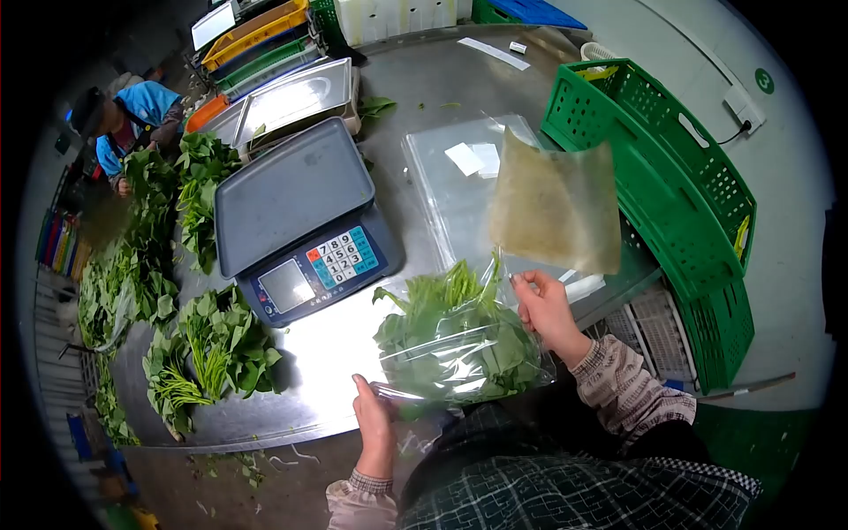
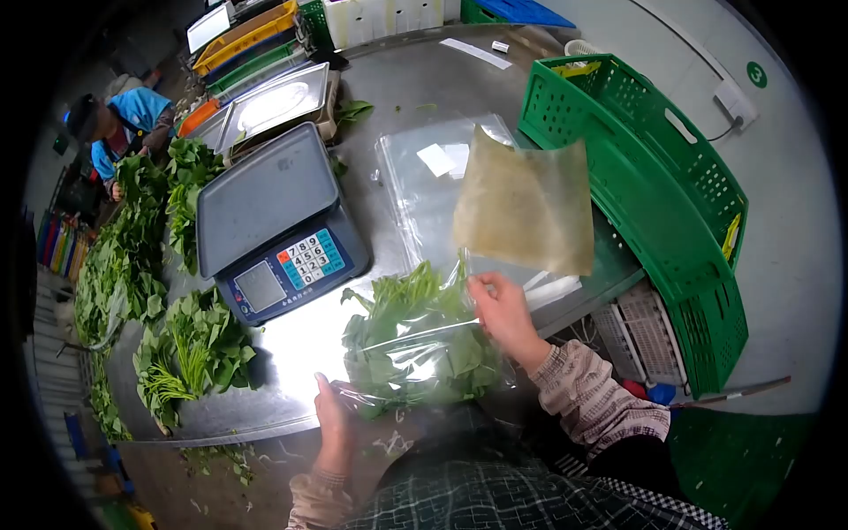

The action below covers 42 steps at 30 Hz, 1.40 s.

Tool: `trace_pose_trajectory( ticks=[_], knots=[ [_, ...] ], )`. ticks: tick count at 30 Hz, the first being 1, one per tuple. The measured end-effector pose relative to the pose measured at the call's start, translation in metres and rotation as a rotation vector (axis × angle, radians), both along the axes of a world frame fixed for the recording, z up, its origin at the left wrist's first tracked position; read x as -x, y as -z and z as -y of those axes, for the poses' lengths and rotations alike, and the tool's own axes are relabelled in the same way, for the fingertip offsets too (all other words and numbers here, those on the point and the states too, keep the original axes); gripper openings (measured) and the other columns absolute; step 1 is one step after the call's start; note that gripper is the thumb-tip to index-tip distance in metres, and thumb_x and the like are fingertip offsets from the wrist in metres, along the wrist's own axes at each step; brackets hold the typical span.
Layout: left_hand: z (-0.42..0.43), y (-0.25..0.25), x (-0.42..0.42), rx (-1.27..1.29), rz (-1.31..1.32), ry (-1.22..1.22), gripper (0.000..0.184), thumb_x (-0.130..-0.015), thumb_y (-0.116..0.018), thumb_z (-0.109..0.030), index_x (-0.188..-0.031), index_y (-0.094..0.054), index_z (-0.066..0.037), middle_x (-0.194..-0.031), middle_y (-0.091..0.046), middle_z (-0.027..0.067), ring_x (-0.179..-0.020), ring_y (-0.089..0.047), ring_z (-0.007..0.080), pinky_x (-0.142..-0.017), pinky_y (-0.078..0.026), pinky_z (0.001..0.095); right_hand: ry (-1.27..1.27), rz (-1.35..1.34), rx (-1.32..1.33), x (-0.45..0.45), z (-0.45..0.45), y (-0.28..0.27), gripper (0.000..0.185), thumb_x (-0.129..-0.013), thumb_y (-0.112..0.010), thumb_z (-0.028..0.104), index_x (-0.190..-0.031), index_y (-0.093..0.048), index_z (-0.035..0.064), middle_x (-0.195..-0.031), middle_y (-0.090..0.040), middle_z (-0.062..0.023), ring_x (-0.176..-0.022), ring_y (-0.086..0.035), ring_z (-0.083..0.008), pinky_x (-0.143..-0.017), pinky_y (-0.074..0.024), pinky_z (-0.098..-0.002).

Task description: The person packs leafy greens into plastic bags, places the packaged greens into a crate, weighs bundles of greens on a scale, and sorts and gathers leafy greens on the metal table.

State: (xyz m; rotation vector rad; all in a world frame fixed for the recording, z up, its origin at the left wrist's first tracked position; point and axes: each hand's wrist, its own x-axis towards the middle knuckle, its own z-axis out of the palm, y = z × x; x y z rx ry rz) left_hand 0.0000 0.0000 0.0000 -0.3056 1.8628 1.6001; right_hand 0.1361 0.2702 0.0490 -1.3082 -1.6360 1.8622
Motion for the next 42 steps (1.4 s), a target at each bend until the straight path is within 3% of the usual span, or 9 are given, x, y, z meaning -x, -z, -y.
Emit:
trace_pose_trajectory(
  ticks=[8,12,14,20,28,33,37,39,42],
  knots=[
    [0.003,0.020,0.035,0.254,0.165,0.278,0.051,-0.095,-0.042,-0.036,-0.065,-0.060,0.001,-0.052,-0.053,0.0077,-0.041,-0.048,0.0170,-0.041,-0.037,0.0310,-0.212,0.278,-0.470,-0.013,0.005,0.061,0.023,-0.086,-0.061,0.018,-0.104,-0.057,0.0046,-0.056,-0.058,-0.0083,-0.046,-0.054,-0.0183,-0.048,-0.0422,-0.0330],
    [0.008,0.036,0.040,0.380,-0.328,0.545,0.047,-0.093,-0.045,-0.031,-0.065,-0.059,0.003,-0.054,-0.056,0.0096,-0.046,-0.056,0.0188,-0.043,-0.043,0.0330,-0.253,0.328,-0.940,-0.022,0.013,0.033,0.031,-0.083,-0.065,0.024,-0.107,-0.056,0.0053,-0.064,-0.063,-0.0120,-0.060,-0.066,-0.0227,-0.056,-0.0468,-0.0359],
    [0.015,0.042,0.047,0.476,-0.723,0.688,0.042,-0.093,-0.046,-0.027,-0.070,-0.059,0.005,-0.055,-0.058,0.0105,-0.049,-0.059,0.0185,-0.045,-0.045,0.0327,-0.216,0.136,-0.740,-0.019,0.014,0.018,0.033,-0.085,-0.066,0.019,-0.110,-0.054,-0.0001,-0.066,-0.062,-0.0080,-0.059,-0.060,-0.0158,-0.052,-0.0438,-0.0315],
    [-0.004,0.017,0.040,0.041,-0.317,0.120,0.027,-0.093,-0.048,-0.016,-0.075,-0.054,0.003,-0.054,-0.054,0.0073,-0.041,-0.049,0.0133,-0.041,-0.041,0.0282,-0.139,-0.097,-0.384,0.004,0.013,0.014,0.022,-0.089,-0.061,0.008,-0.107,-0.054,-0.0024,-0.063,-0.048,0.0030,-0.055,-0.045,-0.0033,-0.049,-0.0356,-0.0214],
    [0.015,0.072,0.064,0.515,-0.544,0.690,0.017,-0.080,-0.057,-0.013,-0.088,-0.061,0.001,-0.069,-0.062,0.0165,-0.059,-0.059,0.0321,-0.061,-0.048,0.0433,-0.198,0.264,-0.671,-0.024,0.010,0.084,0.024,-0.078,-0.065,0.011,-0.099,-0.056,0.0022,-0.052,-0.054,-0.0085,-0.046,-0.055,-0.0236,-0.047,-0.0422,-0.0372],
    [0.002,0.021,0.068,0.517,-1.695,1.045,0.064,-0.071,-0.063,-0.013,-0.133,-0.048,-0.014,-0.141,-0.040,0.0204,-0.116,-0.051,0.0383,-0.095,-0.039,0.0516,-0.572,0.393,-1.271,-0.040,0.027,0.043,0.054,-0.079,-0.065,0.025,-0.129,-0.048,0.0159,-0.098,-0.064,-0.0182,-0.081,-0.062,-0.0324,-0.067,-0.0466,-0.0421],
    [-0.002,-0.009,0.068,0.416,-1.660,1.169,0.051,-0.077,-0.063,-0.015,-0.127,-0.054,-0.013,-0.133,-0.051,0.0183,-0.118,-0.052,0.0325,-0.098,-0.039,0.0481,-0.685,0.418,-1.427,-0.056,0.030,0.061,0.081,-0.074,-0.066,0.013,-0.146,-0.031,0.0241,-0.136,-0.042,-0.0217,-0.108,-0.053,-0.0319,-0.088,-0.0429,-0.0419],
    [0.011,0.059,0.108,0.082,-1.298,1.251,0.072,-0.081,-0.059,-0.047,-0.143,-0.038,-0.016,-0.155,-0.018,0.0163,-0.142,-0.012,0.0413,-0.108,-0.013,0.0617,-0.682,0.487,-1.222,-0.052,0.024,0.053,0.092,-0.072,-0.065,0.004,-0.148,-0.024,0.0340,-0.149,-0.020,-0.0257,-0.126,-0.038,-0.0405,-0.100,-0.0351,-0.0475],
    [-0.021,0.034,0.100,-0.165,-0.868,0.974,0.047,-0.086,-0.055,-0.030,-0.127,-0.056,-0.007,-0.139,-0.043,0.0220,-0.130,-0.035,0.0384,-0.106,-0.029,0.0453,-0.745,0.565,-0.940,-0.052,0.007,0.038,0.101,-0.068,-0.064,-0.002,-0.146,-0.021,0.0437,-0.151,-0.004,-0.0309,-0.137,-0.022,-0.0462,-0.105,-0.0284,-0.0532]
  ],
)
